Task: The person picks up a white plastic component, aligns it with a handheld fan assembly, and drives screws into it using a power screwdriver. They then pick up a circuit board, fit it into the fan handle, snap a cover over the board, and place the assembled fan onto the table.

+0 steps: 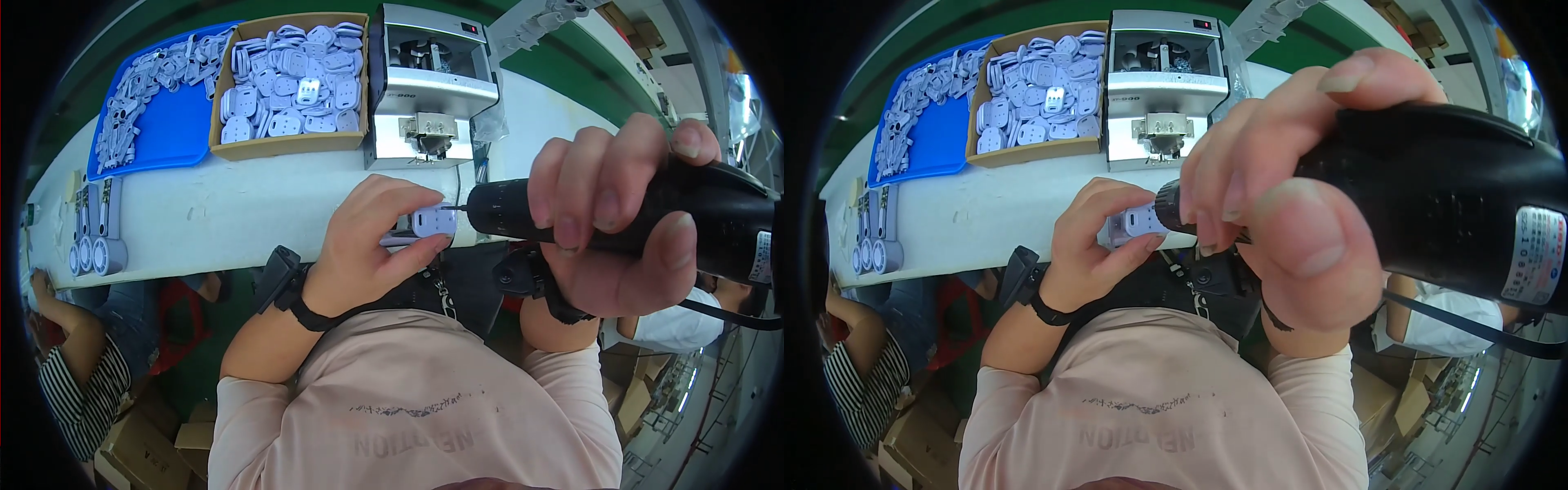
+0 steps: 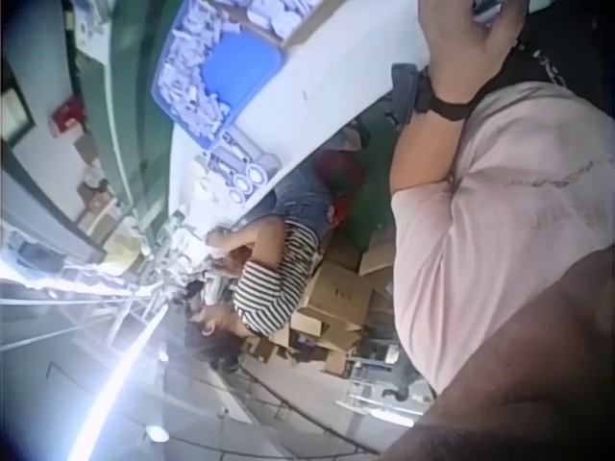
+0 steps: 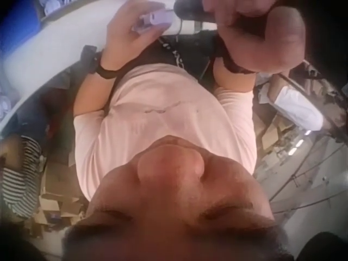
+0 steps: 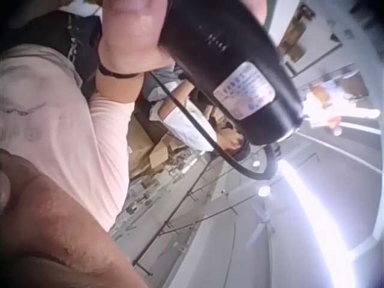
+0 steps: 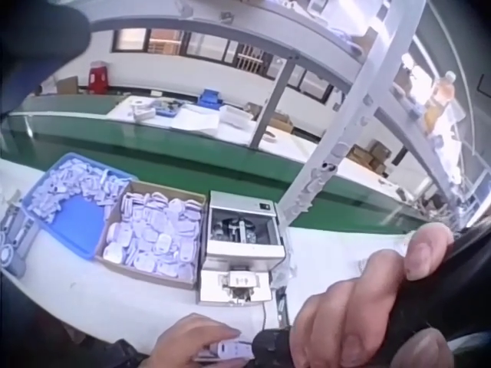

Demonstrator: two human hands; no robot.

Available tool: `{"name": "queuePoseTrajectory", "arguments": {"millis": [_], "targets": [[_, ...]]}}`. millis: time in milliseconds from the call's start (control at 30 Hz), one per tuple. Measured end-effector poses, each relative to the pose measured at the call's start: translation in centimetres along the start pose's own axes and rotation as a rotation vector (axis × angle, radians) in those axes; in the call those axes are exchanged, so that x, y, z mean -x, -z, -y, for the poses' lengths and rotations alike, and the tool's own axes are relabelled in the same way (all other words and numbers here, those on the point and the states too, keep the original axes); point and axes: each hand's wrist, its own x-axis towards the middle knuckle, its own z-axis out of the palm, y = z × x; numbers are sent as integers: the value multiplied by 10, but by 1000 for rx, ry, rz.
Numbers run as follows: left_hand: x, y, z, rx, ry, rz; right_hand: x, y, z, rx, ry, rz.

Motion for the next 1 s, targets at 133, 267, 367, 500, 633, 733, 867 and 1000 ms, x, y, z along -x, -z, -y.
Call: {"name": "queuePoseTrajectory", "arguments": {"millis": [133,267,367,500,633,733,867,1000], "targets": [[-2,-1,-1,-14,8,-13,0,1,-6,-9,14,24],[-3,0,2,-2,-25,5,-4,8,-10,9,11,71],[-5,-1,3,9,-45,16,-3,6,-11,14,-5,67],[-9,-1,4,-8,-69,19,0,4,-12,29,-24,63],[-13,-3,7,-32,-134,43,2,3,-8,41,-39,55],[-10,-4,7,-15,-181,60,3,3,-6,43,-44,47],[-6,0,3,-72,-184,87,5,0,-2,31,-51,34],[-4,1,-6,-15,-8,60,7,-2,-2,-32,-53,-51]]}}
